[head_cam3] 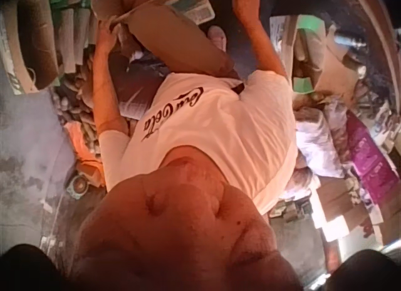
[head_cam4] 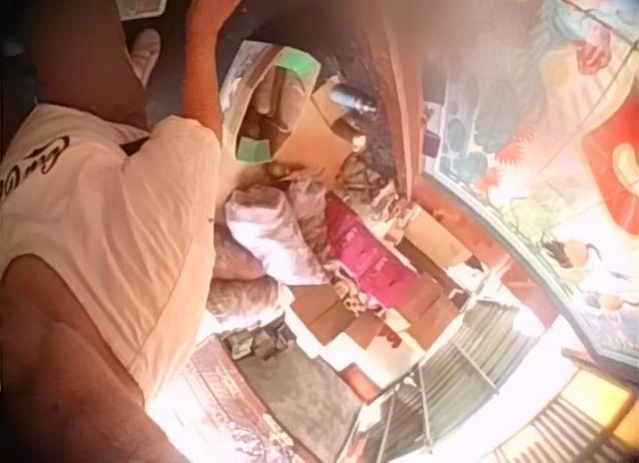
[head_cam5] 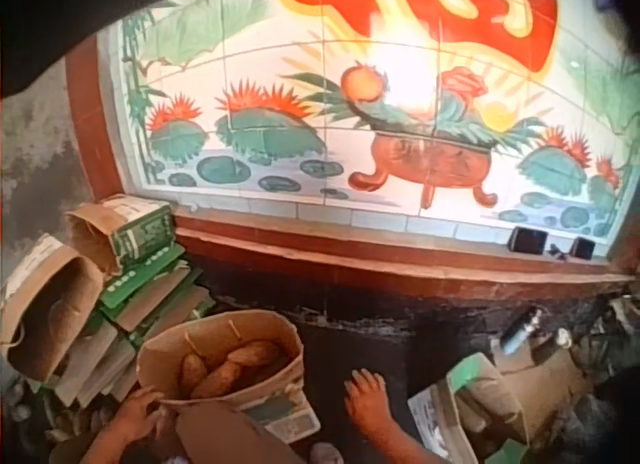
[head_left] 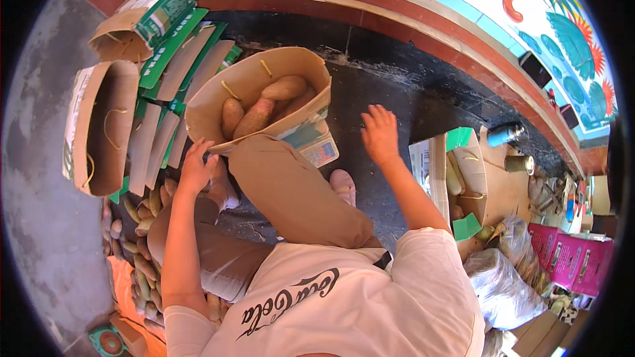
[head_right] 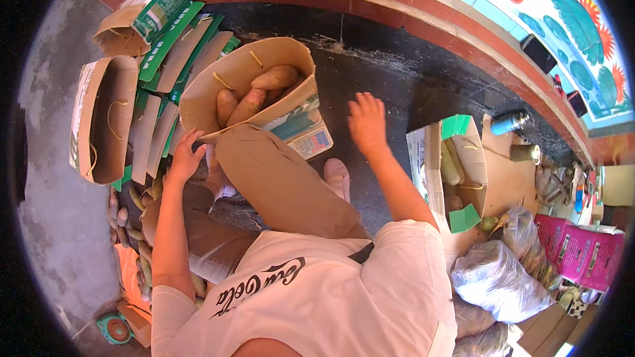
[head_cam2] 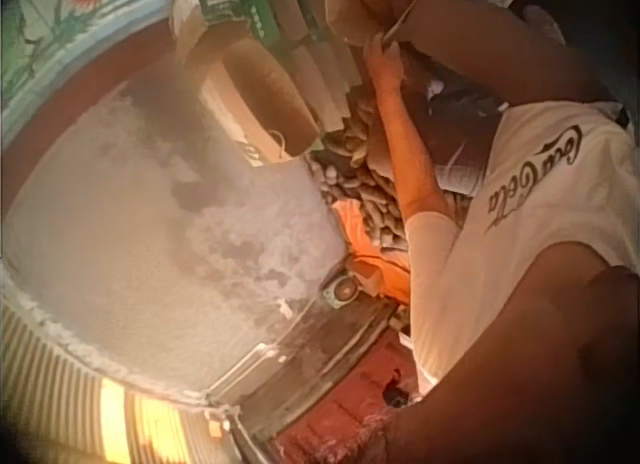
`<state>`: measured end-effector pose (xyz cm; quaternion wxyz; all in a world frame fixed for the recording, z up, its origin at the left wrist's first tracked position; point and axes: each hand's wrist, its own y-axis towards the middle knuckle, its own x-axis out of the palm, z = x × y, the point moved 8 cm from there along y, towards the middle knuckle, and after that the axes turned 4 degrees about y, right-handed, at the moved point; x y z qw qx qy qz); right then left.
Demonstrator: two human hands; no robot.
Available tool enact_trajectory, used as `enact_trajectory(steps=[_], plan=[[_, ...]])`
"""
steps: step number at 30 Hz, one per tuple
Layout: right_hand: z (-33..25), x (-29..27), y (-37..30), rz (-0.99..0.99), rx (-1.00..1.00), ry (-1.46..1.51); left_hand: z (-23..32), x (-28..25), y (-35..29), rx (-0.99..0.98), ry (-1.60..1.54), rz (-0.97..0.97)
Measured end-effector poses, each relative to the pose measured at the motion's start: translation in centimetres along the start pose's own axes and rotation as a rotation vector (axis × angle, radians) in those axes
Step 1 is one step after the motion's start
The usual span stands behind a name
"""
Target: Packing long produce from a pile on the floor into cardboard boxes on a scale.
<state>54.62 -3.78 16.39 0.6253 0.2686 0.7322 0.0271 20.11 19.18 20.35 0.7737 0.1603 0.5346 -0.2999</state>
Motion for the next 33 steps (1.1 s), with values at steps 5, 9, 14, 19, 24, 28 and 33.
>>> enact_trajectory(steps=[5,9,14,19,24,28,33], plan=[[13.0,-2.3,-6.0,0.124,0.376,-0.33,0.4,0.9,-0.1,-0.018,-0.042,-0.04],[17.6,-5.2,-12.0,0.211,0.777,-0.413,2.0,-1.2,-0.5,-0.012,0.033,-0.068],[21.1,-2.4,-17.9,-0.248,1.137,-0.212,4.9,-6.7,-0.6,0.093,0.012,0.009],[21.6,-2.8,-19.1,-0.351,1.107,-0.132,2.1,-10.2,-0.9,0.024,-0.134,0.237],[23.3,-7.5,-20.0,-0.072,1.045,-0.177,2.2,-9.4,-1.3,-0.021,-0.175,0.344],[26.0,-10.6,-21.6,0.003,0.921,-0.444,2.1,-8.8,-0.5,0.011,-0.143,0.373],[30.1,-12.2,-25.8,-0.123,1.198,-0.526,1.4,-8.7,-0.4,-0.043,-0.145,0.388]])
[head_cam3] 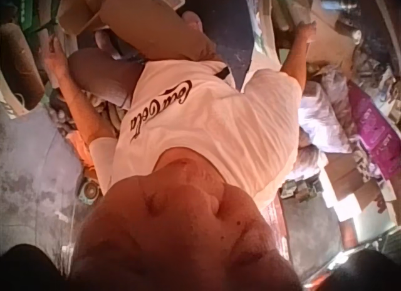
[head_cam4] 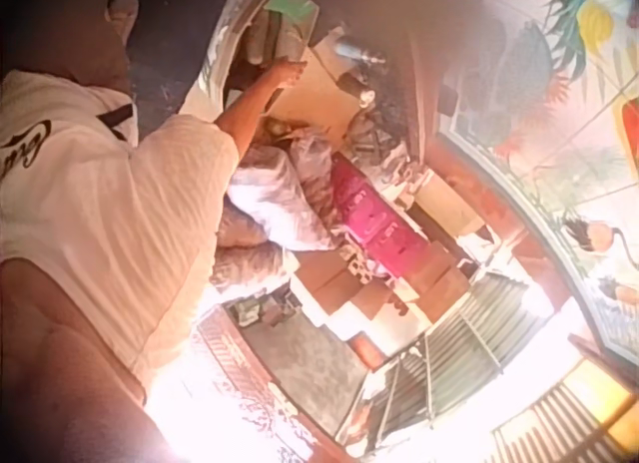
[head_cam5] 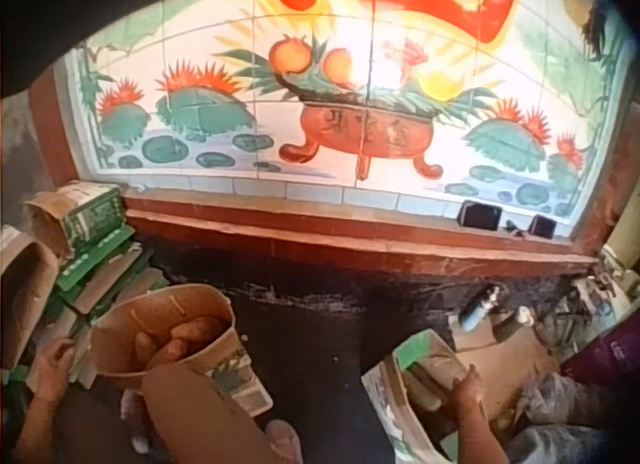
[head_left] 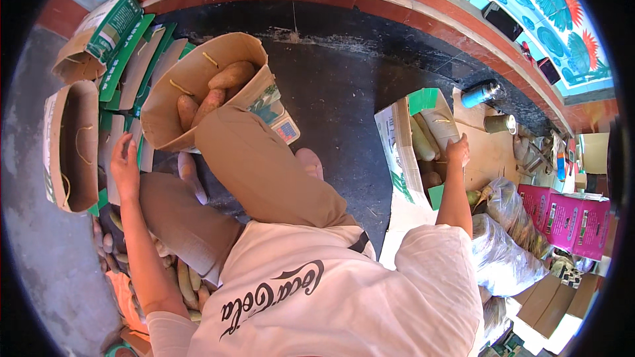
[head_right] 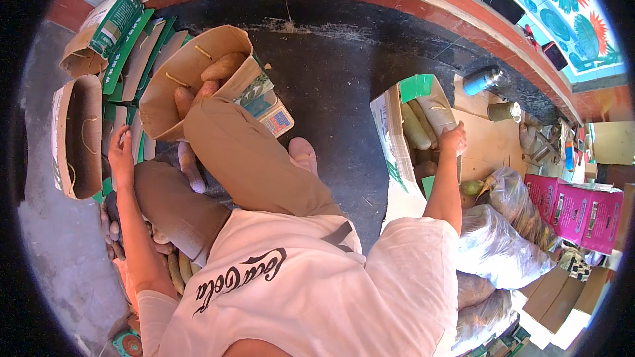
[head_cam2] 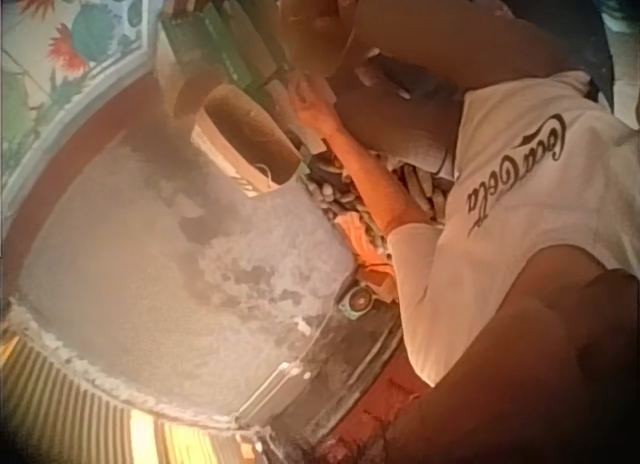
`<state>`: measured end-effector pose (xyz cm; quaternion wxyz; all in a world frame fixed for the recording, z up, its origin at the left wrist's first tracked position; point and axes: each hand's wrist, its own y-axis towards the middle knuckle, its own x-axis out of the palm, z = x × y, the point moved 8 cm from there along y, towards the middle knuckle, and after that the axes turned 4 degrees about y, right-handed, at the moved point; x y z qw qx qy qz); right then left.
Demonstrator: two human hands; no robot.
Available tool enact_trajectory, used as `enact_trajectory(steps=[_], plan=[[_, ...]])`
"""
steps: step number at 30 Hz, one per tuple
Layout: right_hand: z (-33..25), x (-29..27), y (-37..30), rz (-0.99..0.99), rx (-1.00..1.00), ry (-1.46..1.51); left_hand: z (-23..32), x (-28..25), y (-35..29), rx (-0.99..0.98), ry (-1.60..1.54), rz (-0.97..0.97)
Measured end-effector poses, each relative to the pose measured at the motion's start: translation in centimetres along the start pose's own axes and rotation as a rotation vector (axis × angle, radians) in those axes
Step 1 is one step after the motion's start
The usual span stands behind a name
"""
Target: Packing long produce from a pile on the floor into cardboard boxes on a scale.
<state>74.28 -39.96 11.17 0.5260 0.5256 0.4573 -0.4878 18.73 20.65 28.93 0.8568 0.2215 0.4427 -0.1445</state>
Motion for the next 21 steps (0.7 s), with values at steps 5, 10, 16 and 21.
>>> enact_trajectory(steps=[5,10,16,21], plan=[[2.1,2.5,1.4,-0.287,0.049,-0.113,-1.3,0.5,0.1,-0.04,-0.009,-0.033],[0.4,2.0,1.1,-0.405,-0.036,-0.112,-0.2,0.7,-0.1,-0.038,0.052,-0.037],[1.6,3.3,0.5,-0.281,-0.049,-0.001,0.5,1.1,-0.3,-0.024,0.12,-0.066],[2.0,1.8,-1.9,-0.211,-0.153,0.025,1.5,1.0,-0.3,0.112,0.258,-0.008]])
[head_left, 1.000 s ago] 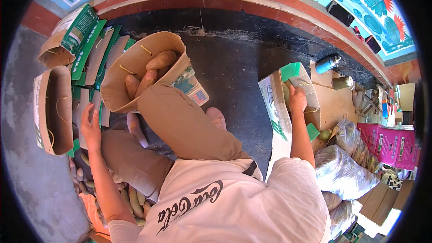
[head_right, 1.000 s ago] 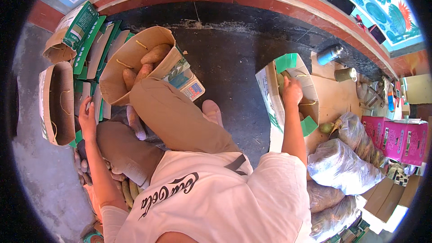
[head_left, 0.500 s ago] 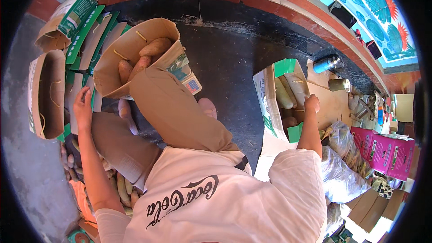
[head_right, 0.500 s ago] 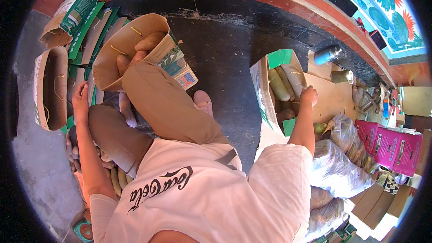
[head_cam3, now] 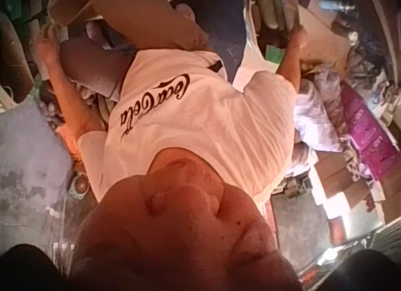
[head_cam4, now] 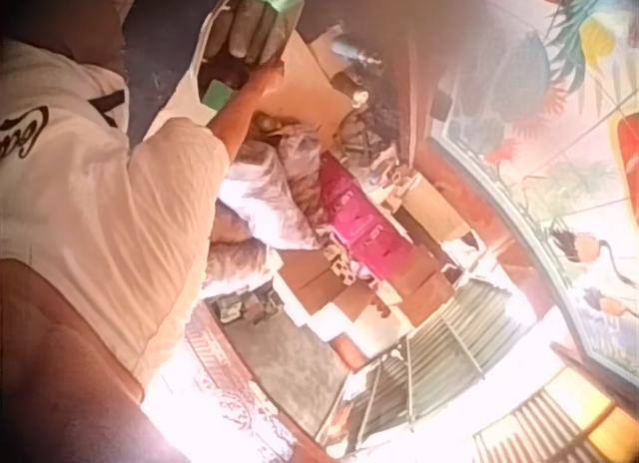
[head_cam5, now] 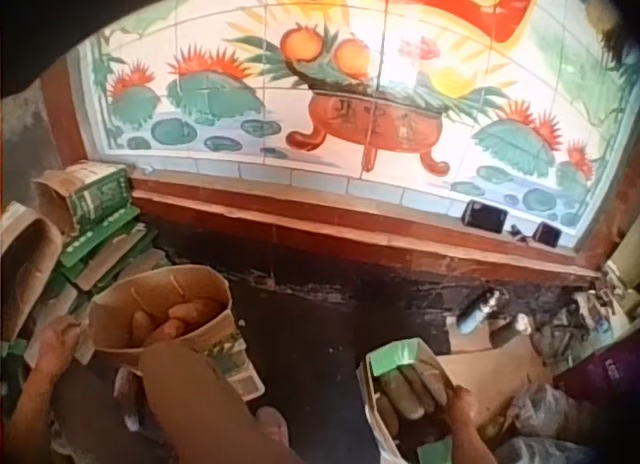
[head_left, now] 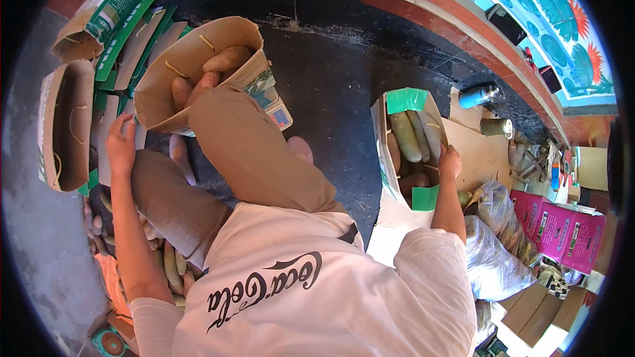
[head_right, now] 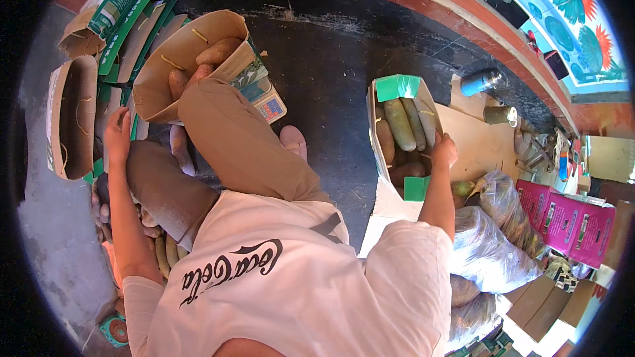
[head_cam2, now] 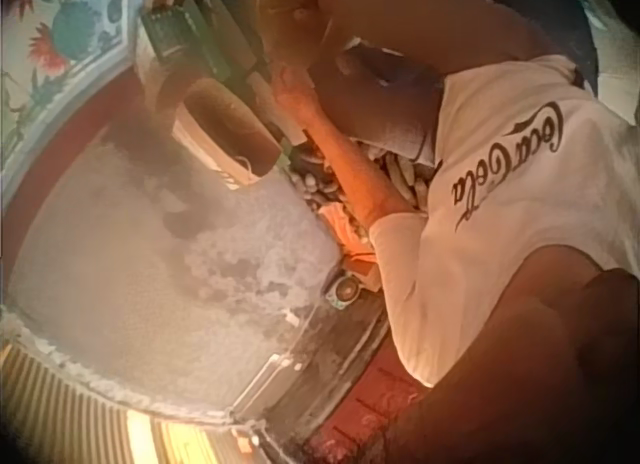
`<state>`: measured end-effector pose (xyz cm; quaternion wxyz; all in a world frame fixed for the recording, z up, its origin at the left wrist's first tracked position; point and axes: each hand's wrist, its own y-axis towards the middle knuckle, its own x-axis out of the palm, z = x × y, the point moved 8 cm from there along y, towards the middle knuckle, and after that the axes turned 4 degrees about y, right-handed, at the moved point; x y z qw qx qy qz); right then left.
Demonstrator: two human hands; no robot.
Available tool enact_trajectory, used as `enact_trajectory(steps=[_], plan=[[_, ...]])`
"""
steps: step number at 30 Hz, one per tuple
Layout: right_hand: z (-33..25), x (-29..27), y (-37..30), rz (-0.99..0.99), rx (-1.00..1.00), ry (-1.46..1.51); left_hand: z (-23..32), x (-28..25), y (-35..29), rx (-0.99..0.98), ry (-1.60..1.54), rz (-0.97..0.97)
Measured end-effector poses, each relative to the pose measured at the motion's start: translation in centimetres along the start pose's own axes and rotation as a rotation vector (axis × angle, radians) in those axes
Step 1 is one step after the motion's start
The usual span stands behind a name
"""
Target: Packing long produce from a pile on the floor into cardboard boxes on a scale.
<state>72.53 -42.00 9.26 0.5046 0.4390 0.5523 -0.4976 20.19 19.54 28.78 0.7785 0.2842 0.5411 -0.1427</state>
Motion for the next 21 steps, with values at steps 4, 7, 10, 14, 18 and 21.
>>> enact_trajectory(steps=[4,7,10,14,18,21], plan=[[3.0,-0.3,-3.1,0.103,0.031,0.014,0.9,0.0,0.0,0.096,0.005,0.006],[8.0,0.2,-5.6,0.159,0.194,0.019,0.3,0.1,0.1,0.07,-0.014,-0.004],[14.5,3.1,-8.6,0.145,0.359,0.011,-0.2,-0.1,0.0,0.034,-0.05,-0.03],[20.6,10.9,-13.4,-0.196,0.307,-0.192,1.0,-2.0,-0.4,0.058,0.008,-0.041],[28.3,18.9,-20.5,-0.234,1.079,-0.169,2.2,-1.4,0.0,0.123,0.022,-0.047],[35.5,11.1,-20.7,0.521,1.344,-0.026,0.5,2.0,-0.1,0.12,-0.144,-0.132]])
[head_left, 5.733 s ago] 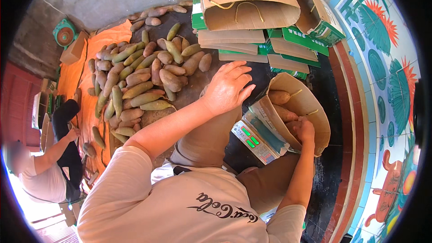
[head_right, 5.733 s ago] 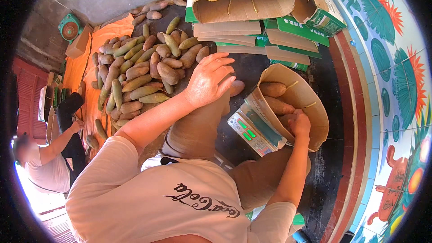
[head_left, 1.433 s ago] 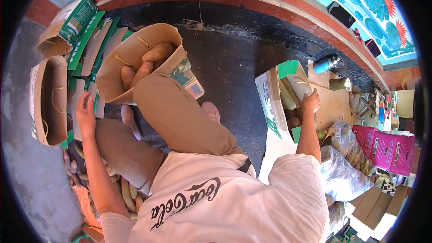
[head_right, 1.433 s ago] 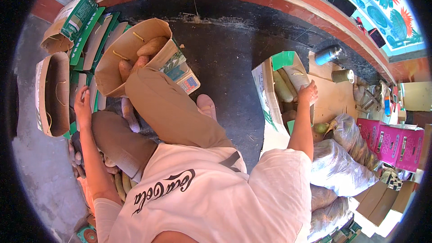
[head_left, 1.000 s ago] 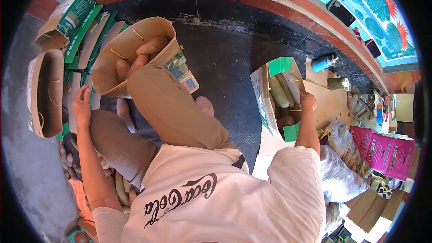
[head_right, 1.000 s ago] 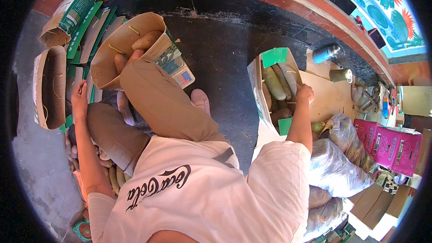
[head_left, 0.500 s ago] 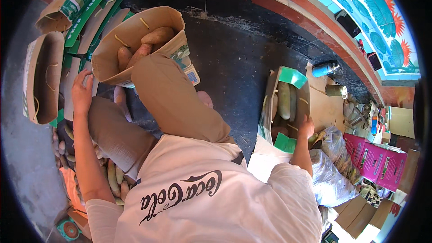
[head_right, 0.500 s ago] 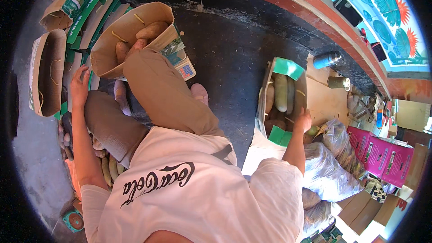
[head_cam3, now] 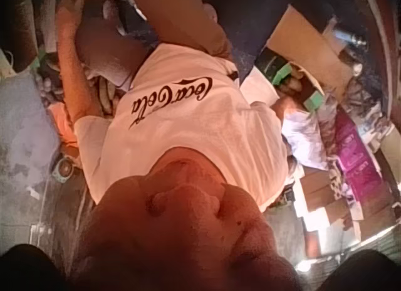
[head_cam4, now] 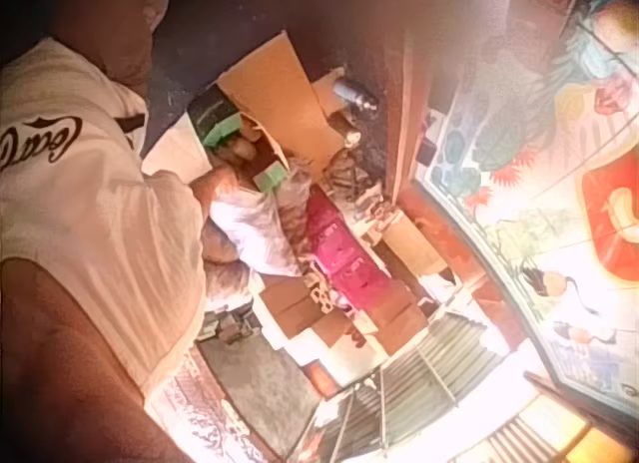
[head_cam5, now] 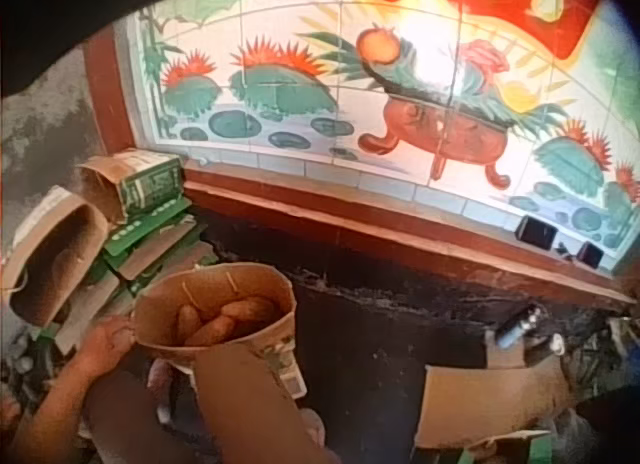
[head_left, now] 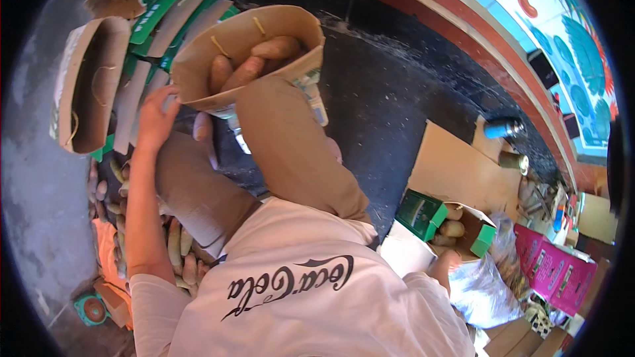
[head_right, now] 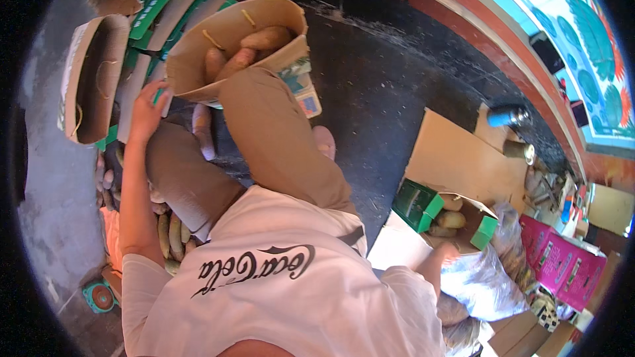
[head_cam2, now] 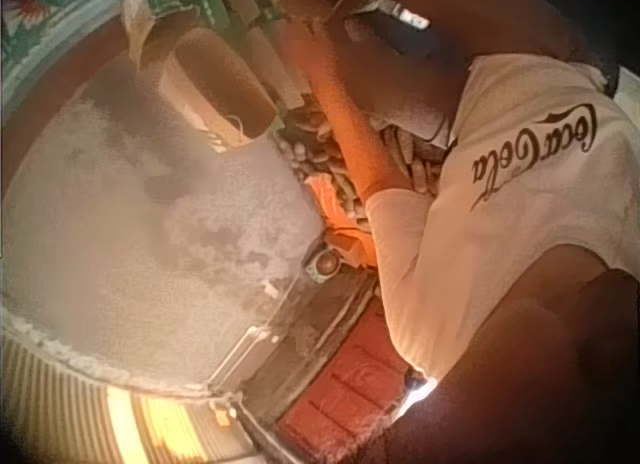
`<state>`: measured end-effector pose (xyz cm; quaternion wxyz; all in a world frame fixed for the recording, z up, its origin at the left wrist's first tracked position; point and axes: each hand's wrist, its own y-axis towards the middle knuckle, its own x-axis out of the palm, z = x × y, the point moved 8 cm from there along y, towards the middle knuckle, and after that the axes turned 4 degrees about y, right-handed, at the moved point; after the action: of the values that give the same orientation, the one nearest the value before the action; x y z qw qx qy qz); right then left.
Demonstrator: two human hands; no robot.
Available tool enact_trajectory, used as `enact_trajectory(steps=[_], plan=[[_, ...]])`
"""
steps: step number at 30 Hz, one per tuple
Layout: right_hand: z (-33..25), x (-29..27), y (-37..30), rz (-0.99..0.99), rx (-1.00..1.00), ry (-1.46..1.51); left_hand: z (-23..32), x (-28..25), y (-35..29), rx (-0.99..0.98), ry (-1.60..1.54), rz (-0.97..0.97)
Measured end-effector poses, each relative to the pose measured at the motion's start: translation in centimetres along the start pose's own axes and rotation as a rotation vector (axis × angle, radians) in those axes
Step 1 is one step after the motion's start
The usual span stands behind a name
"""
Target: Packing long produce from a pile on the floor into cardboard boxes on a scale.
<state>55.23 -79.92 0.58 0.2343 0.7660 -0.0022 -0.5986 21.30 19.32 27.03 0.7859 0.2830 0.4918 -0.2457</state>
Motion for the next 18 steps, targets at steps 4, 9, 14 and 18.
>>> enact_trajectory(steps=[4,9,14,18], plan=[[-17.1,-14.2,-16.2,0.271,-0.873,0.216,3.0,-2.4,-0.5,0.05,0.16,-0.066],[-33.3,-18.0,-26.5,-0.376,-1.251,0.784,4.5,1.2,1.3,0.077,0.097,-0.285],[-39.5,-30.8,-51.7,-1.001,-1.473,0.94,0.7,2.3,2.0,-0.074,0.272,-0.259],[-39.4,-37.3,-65.1,-1.166,-1.667,0.836,-5.4,2.0,1.7,-0.407,0.263,-0.072]])
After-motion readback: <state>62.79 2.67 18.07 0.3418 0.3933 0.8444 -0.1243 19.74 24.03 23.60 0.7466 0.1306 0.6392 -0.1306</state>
